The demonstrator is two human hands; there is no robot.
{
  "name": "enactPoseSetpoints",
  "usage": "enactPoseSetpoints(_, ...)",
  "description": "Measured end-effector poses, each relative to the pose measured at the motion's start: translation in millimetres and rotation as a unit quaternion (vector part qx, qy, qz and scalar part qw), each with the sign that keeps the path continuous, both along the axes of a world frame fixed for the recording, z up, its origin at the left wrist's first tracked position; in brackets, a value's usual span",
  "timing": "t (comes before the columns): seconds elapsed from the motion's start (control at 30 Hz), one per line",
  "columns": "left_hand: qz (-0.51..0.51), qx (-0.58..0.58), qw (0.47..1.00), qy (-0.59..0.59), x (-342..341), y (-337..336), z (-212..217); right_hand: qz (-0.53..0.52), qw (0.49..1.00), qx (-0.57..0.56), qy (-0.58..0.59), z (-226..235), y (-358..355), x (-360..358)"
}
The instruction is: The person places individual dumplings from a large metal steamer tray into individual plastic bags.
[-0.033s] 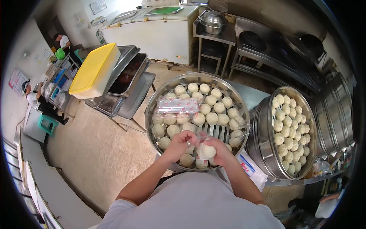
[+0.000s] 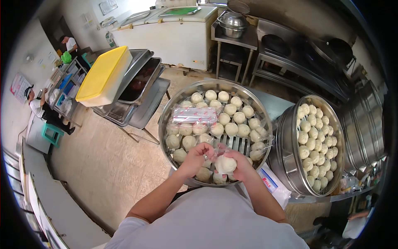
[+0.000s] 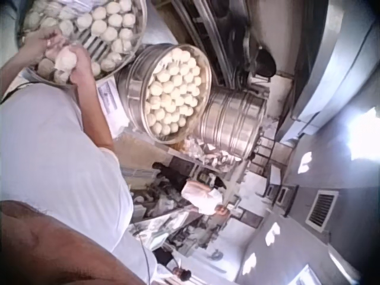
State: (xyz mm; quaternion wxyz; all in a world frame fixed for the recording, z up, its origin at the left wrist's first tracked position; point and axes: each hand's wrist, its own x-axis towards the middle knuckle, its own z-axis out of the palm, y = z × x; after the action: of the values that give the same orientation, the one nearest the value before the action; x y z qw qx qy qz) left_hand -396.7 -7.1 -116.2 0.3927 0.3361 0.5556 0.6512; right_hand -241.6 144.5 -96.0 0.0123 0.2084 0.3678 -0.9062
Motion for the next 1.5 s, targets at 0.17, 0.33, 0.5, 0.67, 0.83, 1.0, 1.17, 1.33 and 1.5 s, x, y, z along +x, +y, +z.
enactPoseSetpoints(0.17, -0.05, -0.088, 0.994, -0.028, 17, 2, 6, -0.074, 0.989, -0.118, 0.046, -2, 0, 2)
enactPoseSetpoints(0.33, 0.002, -0.088, 0.996, 0.002, 36, 14, 38, -0.151, 0.989, 0.007, 0.001, -47, -21, -6)
enactPoseSetpoints(0.5, 0.039, -0.086, 0.94, 0.329, 36, 18, 37, -0.207, 0.97, -0.089, -0.091, -20, -30, -11)
enactPoseSetpoints(0.67, 0.127, -0.185, 0.94, 0.259, 34, 27, 33, -0.097, 0.978, -0.187, -0.01, -19, -28, -5)
enactPoseSetpoints(0.83, 0.1, -0.141, 0.948, 0.267, 33, 23, 30, -0.039, 0.993, -0.112, 0.016, -51, -19, -5)
enactPoseSetpoints(1.0, 0.037, -0.075, 0.918, 0.389, 23, 14, 38, -0.193, 0.976, -0.1, -0.01, -32, -29, -8)
enactPoseSetpoints(1.17, 0.038, -0.2, 0.923, 0.328, 24, 16, 41, -0.223, 0.971, -0.085, -0.02, -26, -29, -12)
enactPoseSetpoints(1.33, 0.052, -0.075, 0.887, 0.453, 43, 13, 24, -0.206, 0.975, -0.082, -0.004, -57, -18, -10)
enactPoseSetpoints(1.5, 0.075, -0.02, 0.856, 0.511, 48, 15, 18, -0.249, 0.96, -0.11, -0.073, -43, -22, -16)
